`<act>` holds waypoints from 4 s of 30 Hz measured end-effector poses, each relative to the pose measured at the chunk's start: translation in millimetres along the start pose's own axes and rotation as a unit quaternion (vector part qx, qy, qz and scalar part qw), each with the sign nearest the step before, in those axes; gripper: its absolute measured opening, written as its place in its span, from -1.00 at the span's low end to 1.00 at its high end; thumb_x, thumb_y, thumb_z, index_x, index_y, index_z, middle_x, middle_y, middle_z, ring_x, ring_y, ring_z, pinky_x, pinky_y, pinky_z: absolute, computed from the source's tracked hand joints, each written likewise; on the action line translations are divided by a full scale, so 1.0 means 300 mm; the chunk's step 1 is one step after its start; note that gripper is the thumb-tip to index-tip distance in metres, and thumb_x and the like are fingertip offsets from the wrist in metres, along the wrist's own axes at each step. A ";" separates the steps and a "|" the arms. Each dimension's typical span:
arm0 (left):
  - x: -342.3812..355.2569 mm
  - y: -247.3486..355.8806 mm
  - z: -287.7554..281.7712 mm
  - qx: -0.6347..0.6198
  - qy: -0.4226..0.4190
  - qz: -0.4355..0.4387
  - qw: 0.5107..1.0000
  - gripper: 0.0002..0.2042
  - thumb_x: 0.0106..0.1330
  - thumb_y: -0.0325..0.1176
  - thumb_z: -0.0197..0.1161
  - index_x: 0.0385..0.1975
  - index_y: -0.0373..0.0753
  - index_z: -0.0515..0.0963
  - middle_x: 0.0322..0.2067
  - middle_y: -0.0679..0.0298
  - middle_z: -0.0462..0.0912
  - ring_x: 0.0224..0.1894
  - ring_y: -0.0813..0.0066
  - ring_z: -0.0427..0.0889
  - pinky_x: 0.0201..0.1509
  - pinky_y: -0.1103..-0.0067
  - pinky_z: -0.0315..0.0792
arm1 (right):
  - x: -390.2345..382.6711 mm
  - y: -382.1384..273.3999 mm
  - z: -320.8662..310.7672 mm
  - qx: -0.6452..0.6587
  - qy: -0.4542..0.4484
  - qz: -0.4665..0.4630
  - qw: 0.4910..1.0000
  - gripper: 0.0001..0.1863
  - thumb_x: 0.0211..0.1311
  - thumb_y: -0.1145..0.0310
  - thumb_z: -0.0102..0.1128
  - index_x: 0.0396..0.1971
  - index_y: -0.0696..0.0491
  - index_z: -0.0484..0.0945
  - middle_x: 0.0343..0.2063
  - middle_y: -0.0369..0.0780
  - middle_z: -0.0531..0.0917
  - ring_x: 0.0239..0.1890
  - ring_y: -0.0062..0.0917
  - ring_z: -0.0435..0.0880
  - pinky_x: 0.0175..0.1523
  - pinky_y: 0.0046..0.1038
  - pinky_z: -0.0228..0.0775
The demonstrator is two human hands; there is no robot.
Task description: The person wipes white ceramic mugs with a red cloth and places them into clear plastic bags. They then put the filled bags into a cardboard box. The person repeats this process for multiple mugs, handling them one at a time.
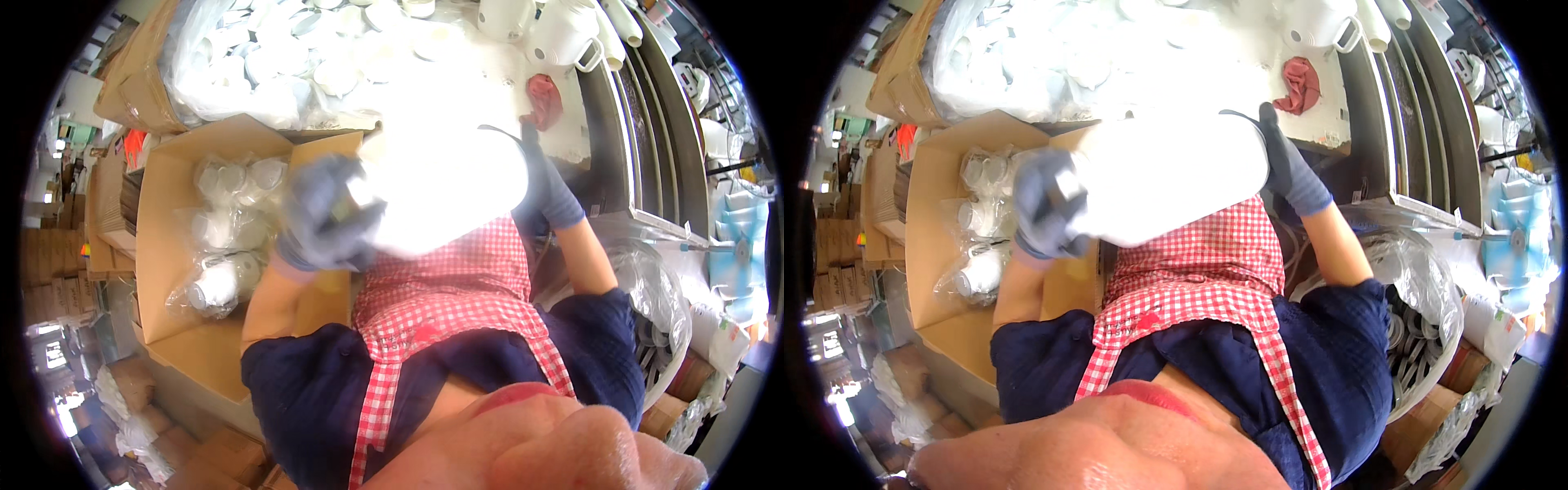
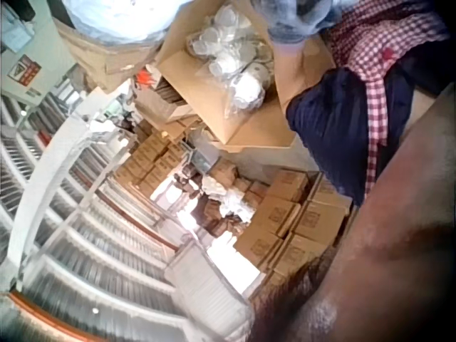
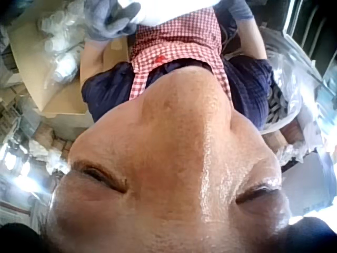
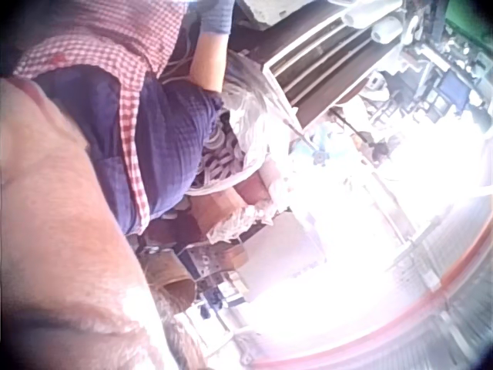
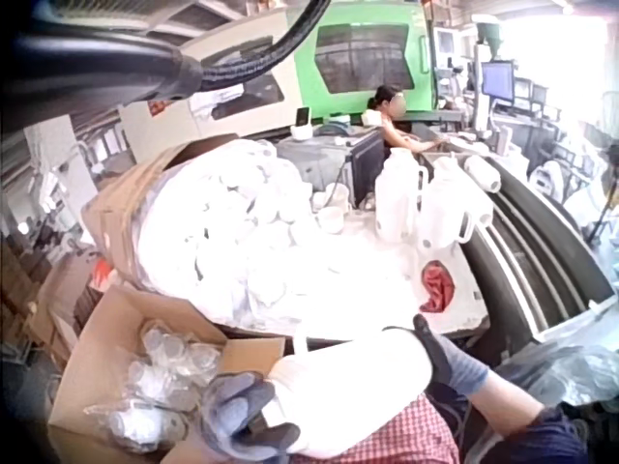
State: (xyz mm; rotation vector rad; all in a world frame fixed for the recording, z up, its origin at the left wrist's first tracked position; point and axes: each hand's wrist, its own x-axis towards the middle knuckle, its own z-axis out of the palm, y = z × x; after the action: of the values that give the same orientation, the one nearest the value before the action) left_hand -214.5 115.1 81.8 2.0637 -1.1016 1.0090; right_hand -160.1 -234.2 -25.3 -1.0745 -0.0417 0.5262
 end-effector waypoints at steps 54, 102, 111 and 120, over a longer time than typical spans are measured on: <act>0.203 -0.172 0.470 -0.229 -0.079 -0.248 0.938 -0.72 0.40 -0.31 0.16 -0.02 -0.36 0.53 -0.14 -0.02 0.63 -0.11 0.09 0.64 0.04 0.35 0.48 | 0.168 -0.097 0.163 -0.582 -0.023 -0.306 0.754 -0.68 0.46 0.33 0.03 0.05 0.21 0.51 -0.18 -0.08 0.67 -0.17 -0.47 0.65 -0.05 -0.45 0.50; 0.048 -0.814 0.589 0.020 -0.393 -0.290 0.872 -0.66 0.32 -0.04 0.18 -0.09 -0.12 0.64 -0.29 0.08 0.68 -0.14 0.07 0.63 0.03 0.32 0.48 | 0.769 -0.212 0.020 -0.668 0.034 -0.004 0.743 -0.54 0.29 -0.13 0.09 -0.22 -0.06 0.73 -0.14 -0.19 0.72 -0.09 -0.27 0.66 0.11 -0.31 0.42; 0.087 -0.786 0.582 0.049 -0.366 -0.302 0.879 -0.64 0.32 0.05 0.15 -0.25 -0.12 0.63 -0.30 0.13 0.69 -0.17 0.10 0.65 -0.02 0.27 0.48 | 0.766 -0.225 0.009 -0.729 0.036 -0.169 0.662 -0.71 0.30 0.11 0.10 -0.12 -0.12 0.69 -0.08 -0.29 0.69 -0.01 -0.30 0.62 0.16 -0.31 0.43; 0.106 -0.791 0.526 0.027 -0.411 -0.266 0.871 -0.72 0.41 -0.15 0.09 -0.07 -0.14 0.60 -0.23 0.02 0.66 -0.11 0.00 0.61 0.01 0.27 0.46 | 0.721 -0.253 0.083 -0.733 0.003 -0.355 0.580 -0.81 0.19 0.20 0.30 -0.23 -0.08 0.70 0.11 -0.31 0.59 0.16 -0.36 0.51 0.27 -0.30 0.36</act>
State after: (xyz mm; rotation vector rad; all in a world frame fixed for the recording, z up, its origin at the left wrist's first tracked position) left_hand 56.2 96.2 -10.6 2.7032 -0.7529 -0.1572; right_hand 52.0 -148.7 4.0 -2.5009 -1.0375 -0.4629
